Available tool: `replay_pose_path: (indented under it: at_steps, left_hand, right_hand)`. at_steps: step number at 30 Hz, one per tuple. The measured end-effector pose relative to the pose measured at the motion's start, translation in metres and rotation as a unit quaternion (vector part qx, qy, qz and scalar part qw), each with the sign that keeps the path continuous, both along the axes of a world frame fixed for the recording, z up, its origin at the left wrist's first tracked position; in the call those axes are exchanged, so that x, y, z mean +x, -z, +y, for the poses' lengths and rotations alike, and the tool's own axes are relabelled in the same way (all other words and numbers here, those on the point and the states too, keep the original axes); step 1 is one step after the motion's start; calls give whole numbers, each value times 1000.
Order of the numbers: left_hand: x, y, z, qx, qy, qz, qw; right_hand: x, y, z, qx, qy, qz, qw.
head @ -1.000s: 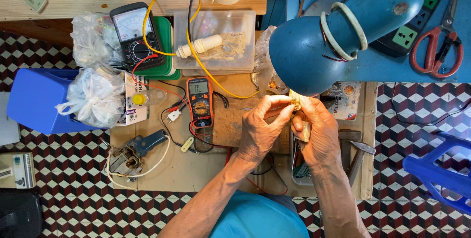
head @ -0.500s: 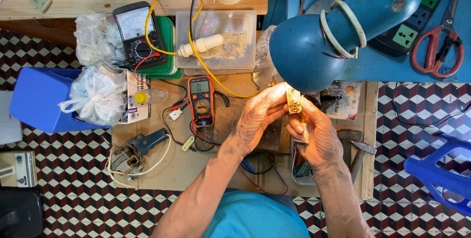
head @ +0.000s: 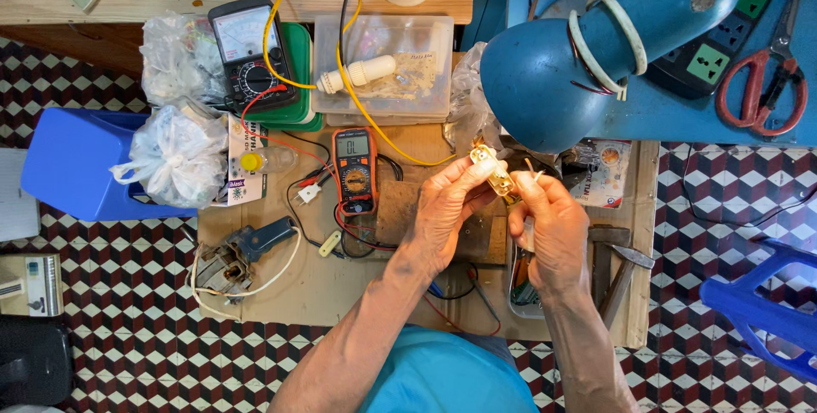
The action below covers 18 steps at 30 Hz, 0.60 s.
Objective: The person sits at a workbench repairing a lamp holder. They unscrew and open the holder with a screwdriver, strip and twist the ends of electrical wires by hand, thread the wires into the holder's terminals, and reassemble the holder's parts, tightening the connections.
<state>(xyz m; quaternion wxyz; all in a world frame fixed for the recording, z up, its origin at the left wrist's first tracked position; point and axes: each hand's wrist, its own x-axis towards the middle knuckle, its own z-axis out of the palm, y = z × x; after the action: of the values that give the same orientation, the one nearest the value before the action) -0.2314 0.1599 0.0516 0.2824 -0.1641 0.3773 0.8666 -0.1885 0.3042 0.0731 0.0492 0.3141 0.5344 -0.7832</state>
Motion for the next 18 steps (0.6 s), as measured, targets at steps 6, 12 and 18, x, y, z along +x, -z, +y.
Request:
replay_pose_path:
  at_steps: [6, 12, 18]
  left_hand:
    - [1, 0, -3, -38, -12, -19, 999]
    - [5, 1, -2, -25, -18, -43, 999]
    - [8, 4, -3, 2, -6, -58, 998]
  right_hand:
    - [2, -6, -8, 76, 4, 54, 996]
    - [2, -9, -7, 66, -37, 31, 997]
    - [4, -13, -3, 60, -59, 27, 996]
